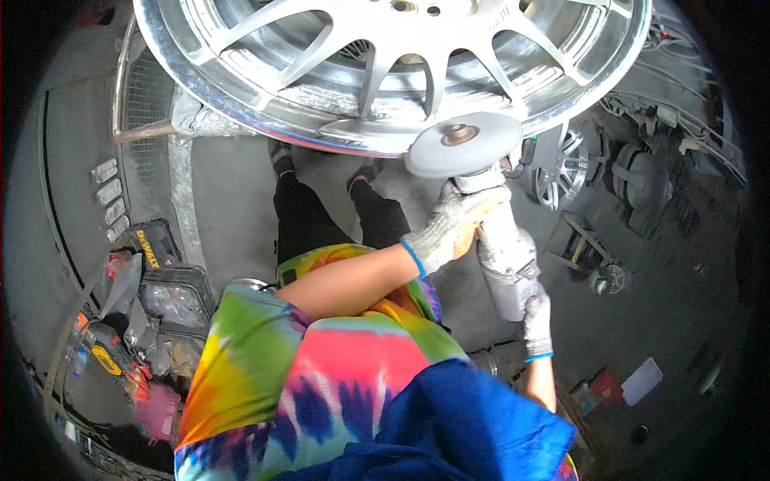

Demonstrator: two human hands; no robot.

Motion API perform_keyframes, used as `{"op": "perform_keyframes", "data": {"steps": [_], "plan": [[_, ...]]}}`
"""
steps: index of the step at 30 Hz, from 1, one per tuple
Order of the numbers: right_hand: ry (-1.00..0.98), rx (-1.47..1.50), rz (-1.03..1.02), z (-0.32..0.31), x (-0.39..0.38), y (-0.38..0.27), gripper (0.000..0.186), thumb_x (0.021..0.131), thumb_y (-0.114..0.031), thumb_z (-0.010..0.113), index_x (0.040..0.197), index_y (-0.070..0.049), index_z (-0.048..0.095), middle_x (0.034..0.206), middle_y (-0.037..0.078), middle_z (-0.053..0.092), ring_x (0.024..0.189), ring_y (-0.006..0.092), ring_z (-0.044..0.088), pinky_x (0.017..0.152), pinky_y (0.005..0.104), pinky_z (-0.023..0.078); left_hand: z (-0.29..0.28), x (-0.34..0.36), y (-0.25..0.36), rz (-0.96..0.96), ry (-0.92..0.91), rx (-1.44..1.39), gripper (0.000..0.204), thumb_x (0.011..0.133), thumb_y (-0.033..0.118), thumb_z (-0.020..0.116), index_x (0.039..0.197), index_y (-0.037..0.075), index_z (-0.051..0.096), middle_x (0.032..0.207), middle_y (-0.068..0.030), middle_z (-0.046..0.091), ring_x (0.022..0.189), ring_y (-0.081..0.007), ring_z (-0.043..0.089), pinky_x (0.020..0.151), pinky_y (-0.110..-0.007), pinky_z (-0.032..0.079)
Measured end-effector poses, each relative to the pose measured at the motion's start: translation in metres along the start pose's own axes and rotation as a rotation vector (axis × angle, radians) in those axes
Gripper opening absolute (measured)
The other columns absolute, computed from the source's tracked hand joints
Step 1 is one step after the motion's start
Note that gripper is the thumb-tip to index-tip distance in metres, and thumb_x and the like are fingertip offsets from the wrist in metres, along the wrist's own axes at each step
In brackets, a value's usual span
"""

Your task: The person prepares and polishes car rims by attaching various grinding and buffing pads to a power tool and applying it to the surface of the wheels.

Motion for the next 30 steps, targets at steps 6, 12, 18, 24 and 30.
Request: {"op": "perform_keyframes", "data": {"steps": [6, 12, 18, 24, 30], "plan": [[0.0, -0.024, 0.005, -0.061, 0.022, -0.044, 0.075, 0.083, -0.048, 0.059, 0.128, 0.011, 0.044, 0.118, 0.016, 0.058, 0.108, 0.0226, 0.056, 0.093, 0.033, 0.043, 0.018, 0.023, -0.032, 0.015, -0.068, -0.153, 0.035, 0.078, -0.003, 0.069, 0.111, 0.0, 0.057, 0.102, -0.0089, 0.063, 0.094, -0.0176, 0.064, 0.079, -0.028, 0.053], [0.039, -0.113, 0.023, -0.05, 0.015, -0.027, 0.066, 0.082, -0.032, 0.057, 0.131, 0.01, 0.042, 0.122, 0.017, 0.057, 0.112, 0.0242, 0.054, 0.096, 0.0338, 0.042, 0.008, 0.018, -0.027, -0.013, -0.079, -0.153, 0.036, 0.079, -0.003, 0.068, 0.113, 0.0, 0.055, 0.104, -0.0097, 0.064, 0.096, -0.0182, 0.064, 0.082, -0.029, 0.054], [0.06, 0.142, 0.056, 0.031, -0.015, 0.008, 0.051, 0.081, -0.017, 0.051, 0.125, 0.009, 0.049, 0.114, 0.013, 0.06, 0.104, 0.0218, 0.056, 0.092, 0.0326, 0.043, -0.019, -0.007, 0.005, -0.052, -0.058, 0.004, 0.033, 0.08, 0.0, 0.068, 0.11, 0.0, 0.057, 0.104, -0.0099, 0.064, 0.097, -0.018, 0.064, 0.083, -0.03, 0.053], [0.071, 0.201, 0.102, 0.129, -0.051, 0.014, 0.049, 0.085, -0.027, 0.054, 0.121, 0.006, 0.053, 0.107, 0.011, 0.061, 0.098, 0.0188, 0.056, 0.087, 0.0322, 0.046, -0.041, -0.035, 0.054, -0.103, -0.027, 0.182, 0.026, 0.079, 0.003, 0.07, 0.104, 0.003, 0.062, 0.097, -0.0059, 0.064, 0.09, -0.0133, 0.062, 0.079, -0.028, 0.052], [0.092, 0.468, 0.199, 0.23, -0.082, -0.01, 0.036, 0.088, -0.015, 0.049, 0.12, 0.0, 0.053, 0.096, 0.008, 0.061, 0.087, 0.017, 0.058, 0.075, 0.0334, 0.05, -0.063, -0.051, 0.106, -0.176, -0.044, 0.319, 0.028, 0.077, 0.002, 0.072, 0.103, 0.003, 0.062, 0.096, -0.007, 0.066, 0.088, -0.0143, 0.064, 0.078, -0.029, 0.052]]}}
Point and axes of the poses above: each hand's wrist, its own x-axis towards the middle knuckle, its own z-axis out of the palm, y = z × x, the point moved 2 cm from there along x, towards the middle knuckle
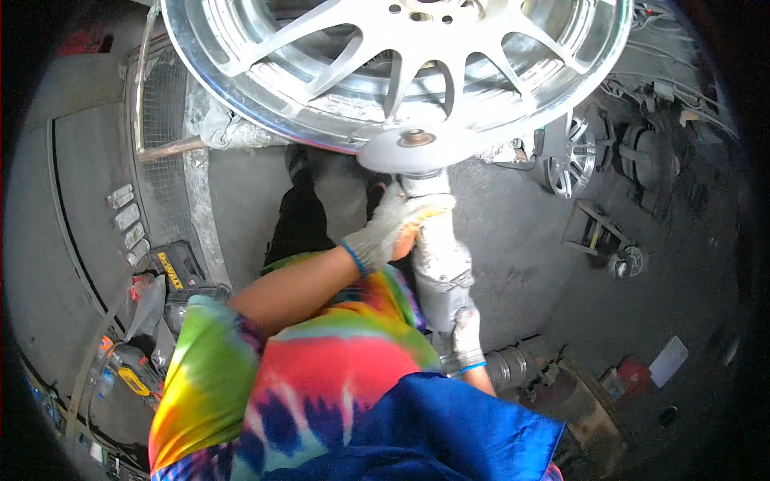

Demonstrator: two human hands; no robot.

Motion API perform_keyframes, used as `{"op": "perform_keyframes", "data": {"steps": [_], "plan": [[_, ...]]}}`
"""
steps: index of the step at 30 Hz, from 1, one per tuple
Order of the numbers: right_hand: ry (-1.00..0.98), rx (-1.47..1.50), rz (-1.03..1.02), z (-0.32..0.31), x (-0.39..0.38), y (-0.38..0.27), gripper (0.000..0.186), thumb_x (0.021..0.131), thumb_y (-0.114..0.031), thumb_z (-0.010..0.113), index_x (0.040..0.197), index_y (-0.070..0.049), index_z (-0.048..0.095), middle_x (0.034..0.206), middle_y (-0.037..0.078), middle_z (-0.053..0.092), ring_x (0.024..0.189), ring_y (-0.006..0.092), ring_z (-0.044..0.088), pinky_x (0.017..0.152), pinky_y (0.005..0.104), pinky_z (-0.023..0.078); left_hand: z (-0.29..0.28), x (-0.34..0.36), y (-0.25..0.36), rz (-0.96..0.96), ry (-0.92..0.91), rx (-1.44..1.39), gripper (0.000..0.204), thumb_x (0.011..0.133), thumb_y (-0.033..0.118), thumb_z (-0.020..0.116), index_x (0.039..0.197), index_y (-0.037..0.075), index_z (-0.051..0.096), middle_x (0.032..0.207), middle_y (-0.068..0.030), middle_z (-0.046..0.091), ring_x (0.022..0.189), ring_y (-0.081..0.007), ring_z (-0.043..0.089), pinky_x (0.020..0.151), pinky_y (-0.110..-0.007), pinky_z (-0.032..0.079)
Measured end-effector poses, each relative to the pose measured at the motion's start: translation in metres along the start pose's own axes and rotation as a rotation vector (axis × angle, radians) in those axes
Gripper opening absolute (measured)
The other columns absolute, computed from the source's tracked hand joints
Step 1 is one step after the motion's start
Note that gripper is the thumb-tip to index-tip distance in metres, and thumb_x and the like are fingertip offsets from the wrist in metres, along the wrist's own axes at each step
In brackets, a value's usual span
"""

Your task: The person prepares and polishes car rims by attaching various grinding and buffing pads to a power tool and applying it to the surface of the wheels.

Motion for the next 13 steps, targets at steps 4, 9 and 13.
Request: {"op": "perform_keyframes", "data": {"steps": [4, 9, 13], "plan": [[-0.048, -0.012, -0.052, 0.022, 0.005, 0.054, 0.036, 0.088, -0.01, 0.049, 0.122, -0.001, 0.051, 0.099, 0.007, 0.06, 0.089, 0.0165, 0.055, 0.08, 0.0305, 0.046, -0.061, -0.006, -0.008, 0.153, -0.21, 0.501, 0.037, 0.085, 0.022, 0.066, 0.114, 0.0, 0.06, 0.121, -0.01, 0.057, 0.11, -0.0199, 0.055, 0.095, -0.031, 0.044], [-0.109, 0.139, 0.039, 0.01, 0.009, 0.028, 0.038, 0.084, -0.013, 0.052, 0.121, 0.0, 0.052, 0.102, 0.009, 0.06, 0.087, 0.0175, 0.058, 0.075, 0.0313, 0.049, -0.039, -0.009, -0.01, 0.013, -0.142, 0.377, 0.043, 0.089, 0.026, 0.061, 0.122, -0.001, 0.057, 0.13, -0.0103, 0.054, 0.121, -0.0218, 0.05, 0.106, -0.033, 0.035], [-0.31, 0.032, 0.12, -0.024, 0.022, -0.057, 0.047, 0.084, -0.016, 0.052, 0.127, 0.001, 0.046, 0.113, 0.02, 0.061, 0.096, 0.0273, 0.063, 0.08, 0.0372, 0.054, -0.022, 0.006, -0.041, -0.067, 0.054, -0.019, 0.051, 0.082, 0.015, 0.07, 0.127, -0.002, 0.052, 0.125, -0.0099, 0.058, 0.121, -0.02, 0.05, 0.111, -0.034, 0.028]]}}
Point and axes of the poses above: each hand's wrist, its own x-axis towards the middle knuckle, its own z-axis out of the palm, y = z × x, the point moved 2 cm from there along x, towards the middle knuckle
